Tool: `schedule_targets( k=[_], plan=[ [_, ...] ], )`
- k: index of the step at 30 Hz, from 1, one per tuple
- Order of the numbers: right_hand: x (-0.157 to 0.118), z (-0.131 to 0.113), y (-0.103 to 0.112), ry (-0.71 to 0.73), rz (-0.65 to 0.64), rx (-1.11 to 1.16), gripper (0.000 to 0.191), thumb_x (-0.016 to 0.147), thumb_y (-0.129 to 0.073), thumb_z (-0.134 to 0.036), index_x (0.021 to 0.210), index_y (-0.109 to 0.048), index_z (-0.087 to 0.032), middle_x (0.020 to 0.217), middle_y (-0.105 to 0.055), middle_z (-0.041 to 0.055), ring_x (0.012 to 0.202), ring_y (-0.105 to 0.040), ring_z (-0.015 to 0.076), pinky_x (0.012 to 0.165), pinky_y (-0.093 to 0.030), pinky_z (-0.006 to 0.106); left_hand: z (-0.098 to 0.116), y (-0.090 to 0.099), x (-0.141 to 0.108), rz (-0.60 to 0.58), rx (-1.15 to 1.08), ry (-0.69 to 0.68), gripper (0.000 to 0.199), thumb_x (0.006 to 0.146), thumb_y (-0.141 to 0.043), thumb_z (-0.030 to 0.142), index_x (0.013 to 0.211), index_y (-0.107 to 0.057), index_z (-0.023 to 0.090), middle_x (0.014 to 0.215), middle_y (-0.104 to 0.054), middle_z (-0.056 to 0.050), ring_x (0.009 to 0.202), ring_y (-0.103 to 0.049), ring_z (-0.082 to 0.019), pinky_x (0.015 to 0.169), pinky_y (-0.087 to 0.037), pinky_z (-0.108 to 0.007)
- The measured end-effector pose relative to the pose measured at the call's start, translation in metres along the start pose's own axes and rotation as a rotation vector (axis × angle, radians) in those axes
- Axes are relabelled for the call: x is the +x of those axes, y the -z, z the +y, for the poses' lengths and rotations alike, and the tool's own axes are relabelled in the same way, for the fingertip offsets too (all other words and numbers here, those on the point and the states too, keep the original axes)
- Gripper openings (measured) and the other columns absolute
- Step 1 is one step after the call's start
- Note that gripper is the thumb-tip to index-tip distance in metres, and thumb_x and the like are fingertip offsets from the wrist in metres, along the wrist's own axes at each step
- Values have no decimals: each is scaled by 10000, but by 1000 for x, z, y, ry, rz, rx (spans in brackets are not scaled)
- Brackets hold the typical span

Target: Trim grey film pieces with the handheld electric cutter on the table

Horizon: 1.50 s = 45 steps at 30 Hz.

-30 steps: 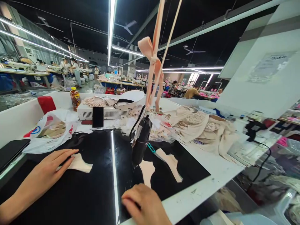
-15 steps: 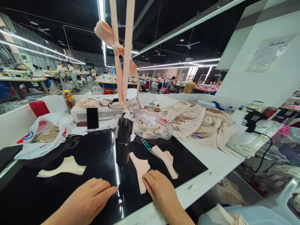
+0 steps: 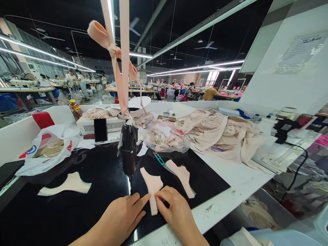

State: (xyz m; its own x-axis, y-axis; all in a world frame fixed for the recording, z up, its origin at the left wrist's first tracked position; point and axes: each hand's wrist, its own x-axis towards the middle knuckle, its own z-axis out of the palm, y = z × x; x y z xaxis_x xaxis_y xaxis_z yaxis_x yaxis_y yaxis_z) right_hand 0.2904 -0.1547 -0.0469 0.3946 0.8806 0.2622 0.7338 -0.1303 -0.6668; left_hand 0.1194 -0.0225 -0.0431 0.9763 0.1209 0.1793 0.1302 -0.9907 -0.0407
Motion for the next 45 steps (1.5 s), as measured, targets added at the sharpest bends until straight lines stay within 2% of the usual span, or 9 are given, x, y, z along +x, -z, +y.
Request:
schedule_targets(
  k=[11, 16, 21, 25, 27, 33, 38, 41, 45],
  plan=[
    [14, 6, 9, -179, 150, 313, 233, 864, -653, -430, 815, -748, -222, 714, -684, 32, 630, -595, 196, 600, -452, 306, -2, 0, 0, -10, -147, 43, 336, 1016, -530, 218, 1350, -549, 254, 977, -643, -29, 757, -672, -214, 602, -441, -324],
    [40, 3, 17, -269, 238, 596, 378, 824, -718, -576, 846, -695, -199, 695, -729, 47, 555, -659, 196, 558, -547, 308, -2, 3, 1, 1, -137, 39, 354, 1009, -528, 222, 1361, -558, 242, 982, -654, -36, 747, -679, -218, 600, -449, -326],
    [71, -7, 24, -204, 451, 847, 443, 777, -781, -628, 871, -615, -229, 866, -731, 35, 929, -765, 289, 738, -634, 363, 0, 5, 1, -12, -149, 44, 378, 997, -534, 212, 1372, -560, 245, 1042, -678, -45, 798, -704, -230, 644, -504, -333],
    [83, -18, 35, -50, 647, 936, 414, 786, -799, -602, 933, -635, -251, 902, -713, -6, 945, -721, 193, 910, -581, 330, 0, 5, 1, -8, -184, 50, 379, 1001, -528, 217, 1378, -559, 241, 1064, -680, -48, 838, -713, -236, 690, -546, -340],
    [77, -27, 40, 12, 686, 954, 369, 835, -764, -591, 924, -650, -251, 895, -712, -4, 882, -683, 153, 853, -565, 264, -1, 4, 2, -8, -190, 50, 371, 1004, -534, 227, 1373, -568, 240, 1064, -685, -51, 839, -714, -237, 705, -555, -340],
    [28, -60, 31, 35, 551, 938, 375, 951, -647, -556, 783, -656, -220, 628, -579, -11, 577, -521, 138, 536, -438, 220, -5, 8, 1, -15, -375, 112, 404, 1020, -462, 210, 1408, -570, 236, 1107, -702, -83, 920, -706, -248, 802, -536, -339],
    [-2, -70, 5, -79, 311, 927, 430, 991, -560, -593, 783, -633, -224, 623, -567, 0, 598, -513, 169, 609, -433, 280, -14, 17, -1, 28, -1186, 339, 540, 1055, -314, 534, 1047, -722, 180, 953, -710, -61, 845, -643, -194, 766, -479, -299],
    [-8, -69, -10, -103, 182, 885, 465, 967, -564, -644, 800, -638, -217, 638, -597, 14, 611, -522, 178, 627, -429, 296, -19, 23, -3, -1, -1558, 439, 703, 876, -482, 793, 945, -703, 130, 823, -645, -46, 745, -570, -166, 670, -442, -268],
    [-7, -73, -27, -158, 79, 869, 435, 917, -652, -635, 831, -679, -209, 708, -648, 27, 613, -563, 169, 614, -456, 287, -27, 30, -18, -33, -1670, 522, 552, 745, -767, 645, 918, -684, 127, 780, -622, -10, 677, -514, -111, 683, -424, -243]
  ],
)
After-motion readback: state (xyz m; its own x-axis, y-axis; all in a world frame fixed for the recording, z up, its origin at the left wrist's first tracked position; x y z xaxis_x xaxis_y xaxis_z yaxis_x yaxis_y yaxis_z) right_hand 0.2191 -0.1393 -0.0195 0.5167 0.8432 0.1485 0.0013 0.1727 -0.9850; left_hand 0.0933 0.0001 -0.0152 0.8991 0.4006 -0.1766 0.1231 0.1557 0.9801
